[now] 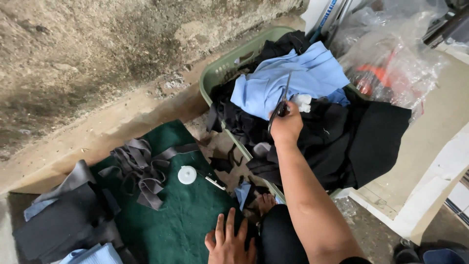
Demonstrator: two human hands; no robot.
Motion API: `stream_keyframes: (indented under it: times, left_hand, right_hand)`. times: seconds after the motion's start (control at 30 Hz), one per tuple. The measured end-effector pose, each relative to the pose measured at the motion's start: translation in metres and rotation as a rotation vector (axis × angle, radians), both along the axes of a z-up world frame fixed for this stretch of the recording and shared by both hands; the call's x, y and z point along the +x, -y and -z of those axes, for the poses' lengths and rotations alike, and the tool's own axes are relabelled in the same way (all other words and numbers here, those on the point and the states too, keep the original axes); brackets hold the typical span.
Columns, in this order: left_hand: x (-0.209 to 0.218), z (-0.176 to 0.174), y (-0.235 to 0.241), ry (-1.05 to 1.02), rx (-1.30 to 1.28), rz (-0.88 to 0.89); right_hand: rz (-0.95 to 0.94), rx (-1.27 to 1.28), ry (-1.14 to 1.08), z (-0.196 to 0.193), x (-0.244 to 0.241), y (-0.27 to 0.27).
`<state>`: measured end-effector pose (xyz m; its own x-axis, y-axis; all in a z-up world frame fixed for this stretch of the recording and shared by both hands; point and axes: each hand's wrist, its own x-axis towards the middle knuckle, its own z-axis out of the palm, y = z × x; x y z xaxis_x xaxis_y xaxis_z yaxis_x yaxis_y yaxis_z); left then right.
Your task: Cutting and organizing light blue fabric pieces using scissors in a sewing workshop.
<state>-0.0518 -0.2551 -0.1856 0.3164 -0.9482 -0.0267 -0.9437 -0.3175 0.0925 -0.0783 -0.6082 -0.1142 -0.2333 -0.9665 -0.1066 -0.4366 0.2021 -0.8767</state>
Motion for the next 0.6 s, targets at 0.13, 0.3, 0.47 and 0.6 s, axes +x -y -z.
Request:
stream_keyframes:
  times: [0.13, 0.3, 0.47, 0.6]
  left_hand:
    - [-0.002, 0.001, 0.003, 0.015, 0.026, -0.027]
    - [-0.003, -0.009, 0.002, -0.001, -0.081, -0.06]
    - [0.008, -0.005, 0.002, -0.213, -0.264, -0.117]
    - [0.018, -0.04, 0.017, -0.87, -0.54, -0.069]
  right_hand:
    - [-0.018, 0.041, 0.199, -0.01, -0.012, -0.028]
    - [-0.274, 0.156, 0.573, -0.02, -0.045, -0.101]
    - [-0.323, 0.373, 0.467, -0.028, -0.094, -0.182]
    - [-0.459, 0.498, 0.429, -0.045, -0.129, -0.245]
